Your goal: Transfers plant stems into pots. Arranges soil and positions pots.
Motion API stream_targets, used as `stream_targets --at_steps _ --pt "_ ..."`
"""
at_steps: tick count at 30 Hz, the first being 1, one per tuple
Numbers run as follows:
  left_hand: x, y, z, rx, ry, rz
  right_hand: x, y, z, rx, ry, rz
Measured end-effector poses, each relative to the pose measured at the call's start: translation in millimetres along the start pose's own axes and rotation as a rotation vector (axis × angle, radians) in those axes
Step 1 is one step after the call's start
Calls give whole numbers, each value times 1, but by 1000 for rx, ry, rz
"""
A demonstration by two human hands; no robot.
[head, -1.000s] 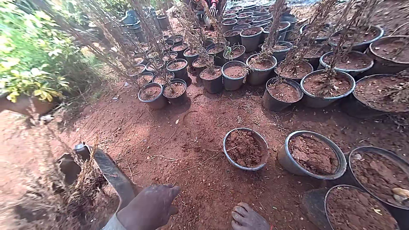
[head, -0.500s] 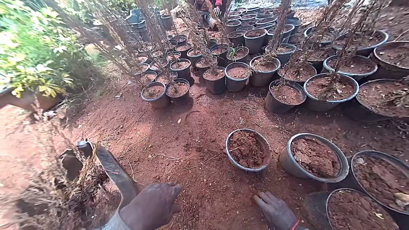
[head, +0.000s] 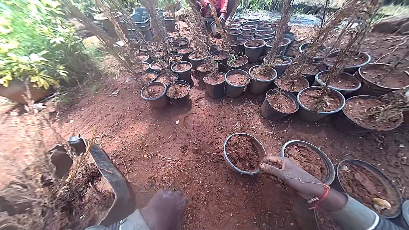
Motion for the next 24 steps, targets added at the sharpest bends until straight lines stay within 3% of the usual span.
stream_targets --at_steps 5,10,12,16,19,24 --pt "18 -2 -25 58 -29 84 -23 -56 76 -111 467 75" --pt "17 2 -28 56 -86 64 -10 -94 81 -156 751 233" --pt "17 4 -29 52 -98 60 5 -104 80 -298 870 244" --pt "19 3 -31 84 -95 47 53 -106 56 -602 1142 393" --pt "16 2 -31 85 -95 37 69 -102 2 -434 1313 616" --pt "16 10 -30 91 -83 9 42 -66 -22 -539 1259 409"
Point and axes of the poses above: each hand's wrist, its own y-axis away from the middle knuckle, its own x-axis out of the palm, z = x × y, the point moved 9 cm from there along -y, towards the middle knuckle, and after that the axes turned 13 degrees about -x, right-handed, at the moved point
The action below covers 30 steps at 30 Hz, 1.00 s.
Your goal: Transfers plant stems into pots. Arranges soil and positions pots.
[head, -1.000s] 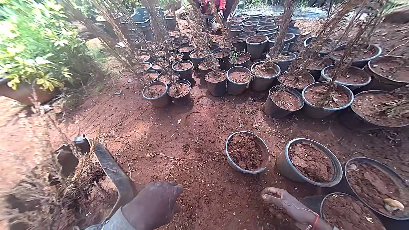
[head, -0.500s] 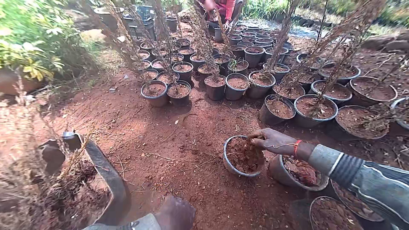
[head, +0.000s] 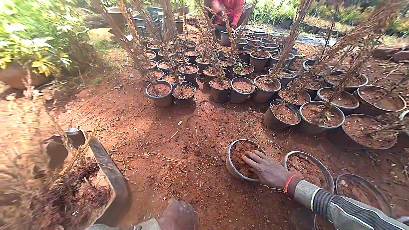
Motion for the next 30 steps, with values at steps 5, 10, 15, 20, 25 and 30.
stream_targets --at_steps 5,10,15,20,25,30 --pt "-4 7 -3 0 -56 31 9 36 -11 159 -82 18" --pt "-9 9 -5 13 -35 31 1 21 -15 91 -170 87" --pt "-4 -4 4 -25 12 20 -7 -3 -39 274 -191 136" --pt "-8 -3 2 -41 -19 6 -26 -10 -64 442 -53 165" --pt "-5 1 2 -32 -4 -10 -23 2 -63 450 -40 148" --pt "-5 -1 3 -33 -1 1 -20 -8 -49 398 7 156"
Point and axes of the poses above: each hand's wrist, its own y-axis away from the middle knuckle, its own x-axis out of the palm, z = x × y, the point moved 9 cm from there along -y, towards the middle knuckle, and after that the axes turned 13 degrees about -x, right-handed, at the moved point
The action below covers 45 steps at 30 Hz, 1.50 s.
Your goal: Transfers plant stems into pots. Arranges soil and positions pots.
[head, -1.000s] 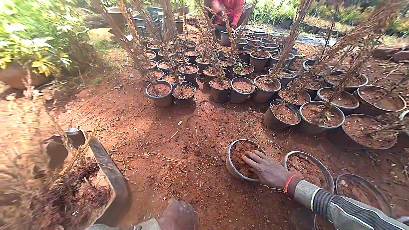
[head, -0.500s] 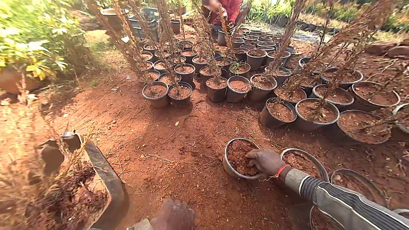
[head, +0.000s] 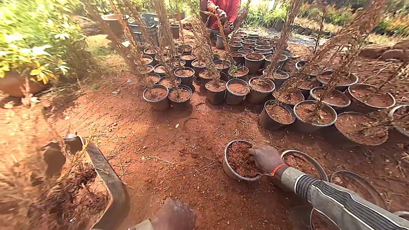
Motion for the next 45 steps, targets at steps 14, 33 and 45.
stream_targets --at_steps 14,33,45 --pt "-8 11 -2 16 -2 4 -27 -13 -15 -12 -212 131" --pt "-5 5 -3 3 -22 12 -26 35 -63 209 81 421" --pt "-6 9 -1 15 1 -4 -168 28 -17 3 -88 -430"
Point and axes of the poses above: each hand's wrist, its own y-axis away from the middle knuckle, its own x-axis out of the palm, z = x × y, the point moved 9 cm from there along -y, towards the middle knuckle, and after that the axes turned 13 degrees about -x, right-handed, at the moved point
